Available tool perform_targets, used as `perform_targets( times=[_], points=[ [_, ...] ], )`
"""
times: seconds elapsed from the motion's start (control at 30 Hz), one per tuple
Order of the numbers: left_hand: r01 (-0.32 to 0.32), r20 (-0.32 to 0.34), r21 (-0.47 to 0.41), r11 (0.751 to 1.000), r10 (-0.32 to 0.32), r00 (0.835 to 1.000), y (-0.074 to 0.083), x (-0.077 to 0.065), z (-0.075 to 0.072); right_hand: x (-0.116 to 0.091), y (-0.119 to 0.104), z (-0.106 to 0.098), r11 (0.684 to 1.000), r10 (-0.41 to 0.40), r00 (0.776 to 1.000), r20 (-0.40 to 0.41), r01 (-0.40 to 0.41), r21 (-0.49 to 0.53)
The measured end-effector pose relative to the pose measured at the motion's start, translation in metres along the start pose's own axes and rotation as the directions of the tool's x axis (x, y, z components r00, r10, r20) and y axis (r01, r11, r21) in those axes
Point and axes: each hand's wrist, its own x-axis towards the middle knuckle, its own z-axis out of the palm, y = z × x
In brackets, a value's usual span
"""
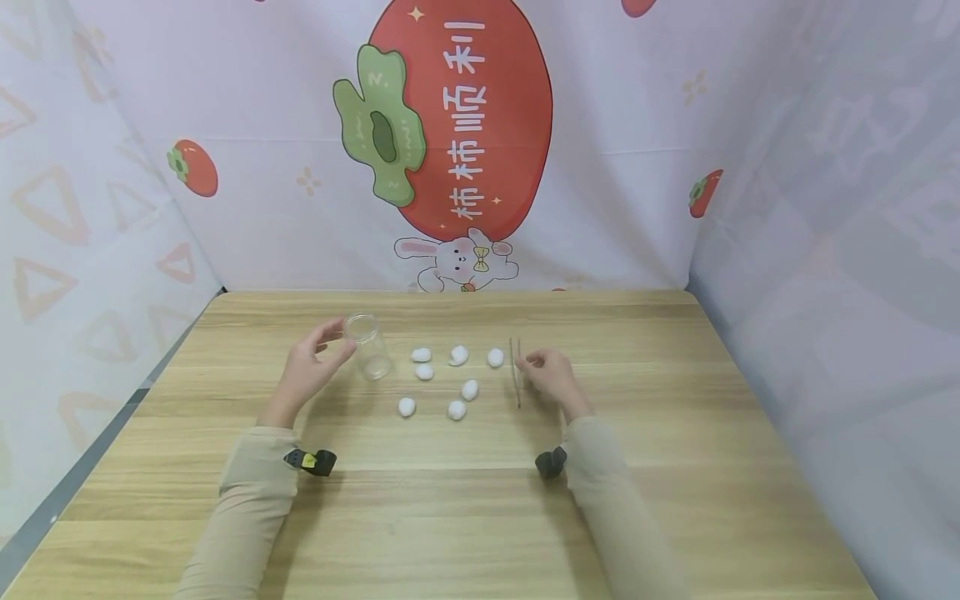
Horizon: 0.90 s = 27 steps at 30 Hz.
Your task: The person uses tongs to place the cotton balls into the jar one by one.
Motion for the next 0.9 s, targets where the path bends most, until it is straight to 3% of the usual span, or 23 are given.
perform_targets(
  times=[0.43, 0.67, 0.9],
  points=[
    [0.033, -0.01, -0.058, 0.998, -0.034, 0.999, -0.009, 0.002, 0.015, -0.003, -0.004, 0.009, 0.988, 0.102, 0.994, -0.033, -0.097, 0.123],
    [0.056, -0.014, -0.064, 0.996, -0.057, 0.998, -0.01, 0.001, 0.02, -0.002, -0.004, 0.01, 0.986, 0.127, 0.99, -0.06, -0.119, 0.12],
    [0.057, -0.021, -0.135, 0.989, -0.06, 0.998, -0.013, 0.002, 0.026, -0.001, -0.002, 0.013, 0.985, 0.14, 0.987, -0.081, -0.13, 0.115]
  ],
)
